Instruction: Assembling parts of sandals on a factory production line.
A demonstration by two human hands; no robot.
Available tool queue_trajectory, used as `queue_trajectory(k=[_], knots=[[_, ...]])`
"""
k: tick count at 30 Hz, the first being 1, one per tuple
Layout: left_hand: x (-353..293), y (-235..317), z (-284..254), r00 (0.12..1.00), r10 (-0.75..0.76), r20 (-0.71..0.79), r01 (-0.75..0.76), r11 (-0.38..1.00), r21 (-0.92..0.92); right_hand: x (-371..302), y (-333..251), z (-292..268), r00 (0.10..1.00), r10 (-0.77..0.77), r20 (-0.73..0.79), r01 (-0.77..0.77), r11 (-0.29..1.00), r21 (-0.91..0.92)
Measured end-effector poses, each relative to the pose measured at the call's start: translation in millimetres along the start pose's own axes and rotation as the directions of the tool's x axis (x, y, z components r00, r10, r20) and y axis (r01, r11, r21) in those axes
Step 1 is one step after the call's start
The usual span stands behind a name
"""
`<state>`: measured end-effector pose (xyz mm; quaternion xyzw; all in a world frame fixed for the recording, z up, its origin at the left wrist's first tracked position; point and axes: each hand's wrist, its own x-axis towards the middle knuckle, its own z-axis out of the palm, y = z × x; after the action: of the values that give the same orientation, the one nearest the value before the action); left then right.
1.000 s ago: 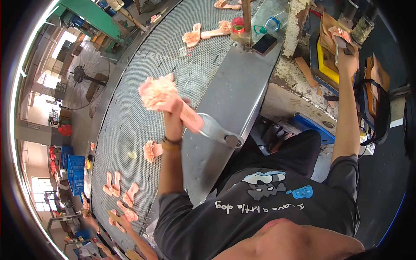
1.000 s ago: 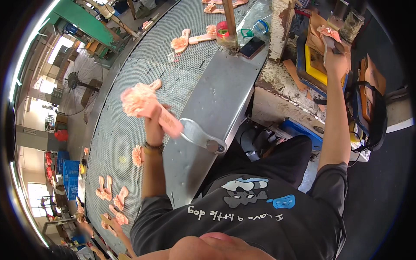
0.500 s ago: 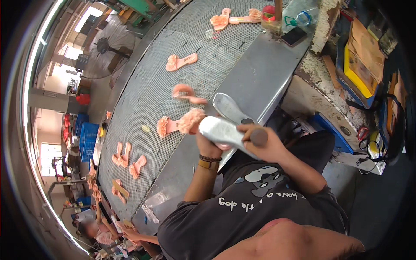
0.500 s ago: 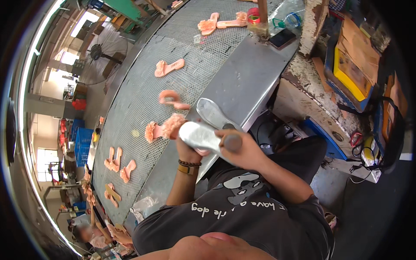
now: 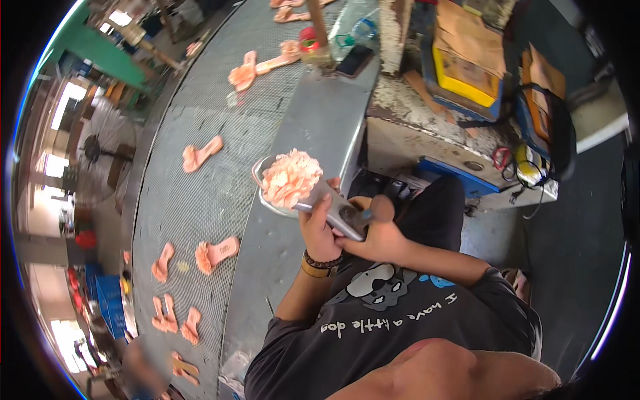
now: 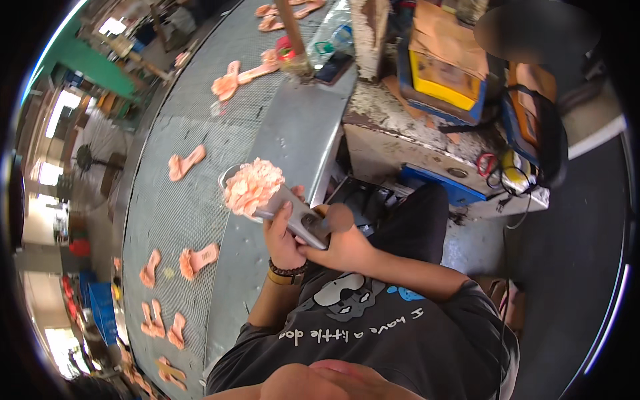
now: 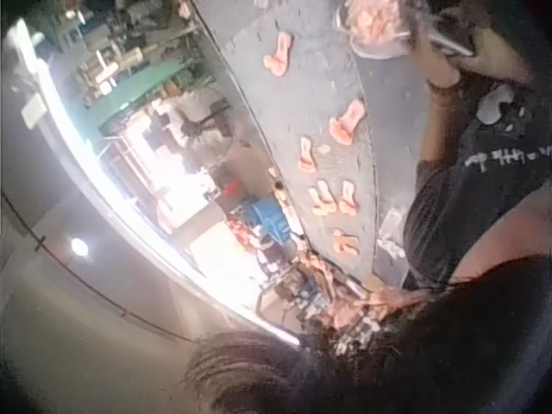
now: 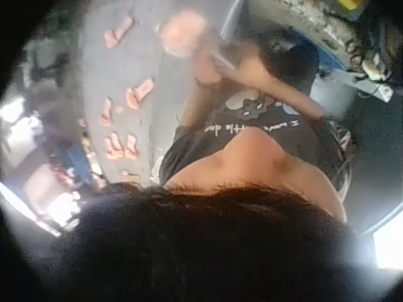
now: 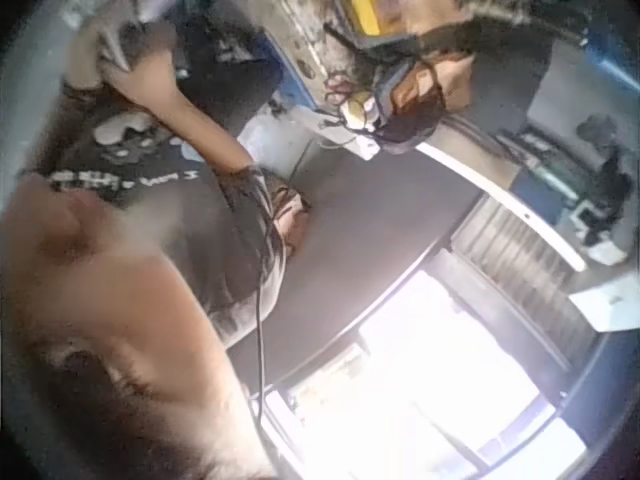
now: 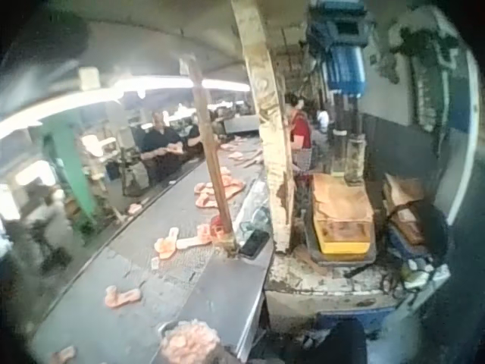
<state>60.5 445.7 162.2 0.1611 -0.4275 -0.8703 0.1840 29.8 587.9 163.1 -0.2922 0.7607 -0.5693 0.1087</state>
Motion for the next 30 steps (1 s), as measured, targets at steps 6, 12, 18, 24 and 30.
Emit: queue_trajectory(k=[6,12,18,24,30], knots=[[11,-40,58,0.981,-0.01,0.193,0.023,0.998,-0.061,-13,11,-72,0.986,0.162,-0.043,-0.155,0.978,0.138],[34,-35,108,0.812,0.007,0.583,-0.233,0.921,0.313,6,23,-104,0.867,0.244,-0.435,-0.152,0.96,0.234],[69,10,80,0.521,-0.009,0.853,-0.794,0.36,0.489,130,30,-254,0.573,0.021,-0.819,-0.607,0.682,-0.408],[223,40,-120,0.908,0.28,0.312,-0.384,0.254,0.888,169,71,-300,0.556,-0.083,-0.827,-0.781,0.286,-0.554],[299,80,-281,0.825,0.564,-0.033,0.303,-0.393,0.868,186,83,-310,0.589,-0.11,-0.8,-0.763,0.249,-0.596]])
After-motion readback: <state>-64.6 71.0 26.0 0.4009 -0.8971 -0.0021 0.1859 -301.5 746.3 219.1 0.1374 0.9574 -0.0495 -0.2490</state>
